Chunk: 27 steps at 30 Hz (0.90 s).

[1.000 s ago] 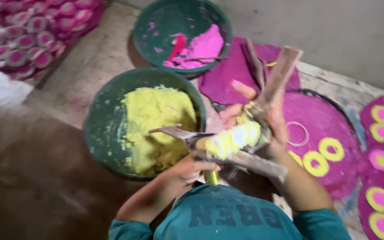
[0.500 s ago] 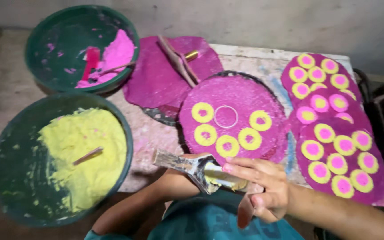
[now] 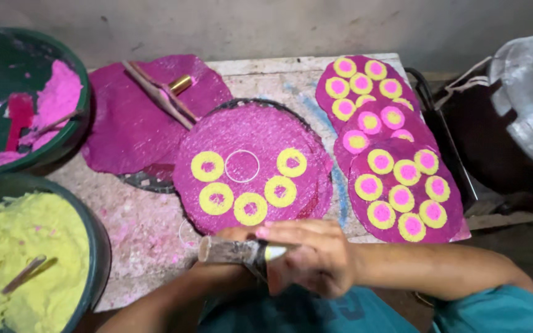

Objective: The person scoops yellow and pink dough into a handheld press, then presses circular shapes onto a pink glittery mat. They repeat the process, arranging the yellow and pink circles in rows on the mat.

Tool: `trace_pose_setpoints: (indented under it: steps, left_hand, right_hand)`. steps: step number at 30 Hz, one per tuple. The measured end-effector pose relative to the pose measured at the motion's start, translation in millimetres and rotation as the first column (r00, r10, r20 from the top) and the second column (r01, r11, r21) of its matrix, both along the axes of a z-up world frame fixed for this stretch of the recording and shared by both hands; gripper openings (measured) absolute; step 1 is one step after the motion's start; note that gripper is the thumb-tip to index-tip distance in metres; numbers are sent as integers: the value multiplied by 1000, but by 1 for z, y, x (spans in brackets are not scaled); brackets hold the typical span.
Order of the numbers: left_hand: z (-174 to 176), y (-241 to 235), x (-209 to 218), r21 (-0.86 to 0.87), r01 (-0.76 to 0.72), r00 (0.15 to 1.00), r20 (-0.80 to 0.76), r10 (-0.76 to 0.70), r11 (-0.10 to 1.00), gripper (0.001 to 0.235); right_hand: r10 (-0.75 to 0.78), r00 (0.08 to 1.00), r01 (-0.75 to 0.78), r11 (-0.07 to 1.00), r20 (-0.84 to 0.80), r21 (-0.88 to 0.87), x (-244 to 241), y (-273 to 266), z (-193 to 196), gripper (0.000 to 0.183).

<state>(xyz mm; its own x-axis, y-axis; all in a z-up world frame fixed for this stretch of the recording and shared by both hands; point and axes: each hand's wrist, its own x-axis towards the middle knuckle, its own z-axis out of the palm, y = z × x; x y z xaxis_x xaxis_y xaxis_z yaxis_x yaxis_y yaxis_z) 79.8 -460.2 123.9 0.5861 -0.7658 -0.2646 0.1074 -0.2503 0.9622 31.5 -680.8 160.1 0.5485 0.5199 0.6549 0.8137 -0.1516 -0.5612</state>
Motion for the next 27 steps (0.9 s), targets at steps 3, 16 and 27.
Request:
trace_pose_setpoints:
  steps: [3, 16, 27]
  left_hand:
    - [-13, 2, 15, -195, -10, 998, -69, -3, 981, 38]
    - [-57, 5, 141, 62, -165, 726, 683, 79, 984, 61]
    - [-162, 26, 104, 316, -220, 580, 803, -136, 923, 28]
  right_hand:
    - [-70, 989, 72, 997, -129, 8, 8, 1, -8, 67]
    - [69, 234, 264, 955, -970, 132, -2, -95, -120, 103]
    - [-145, 299, 561, 826, -943, 51, -16, -90, -126, 105]
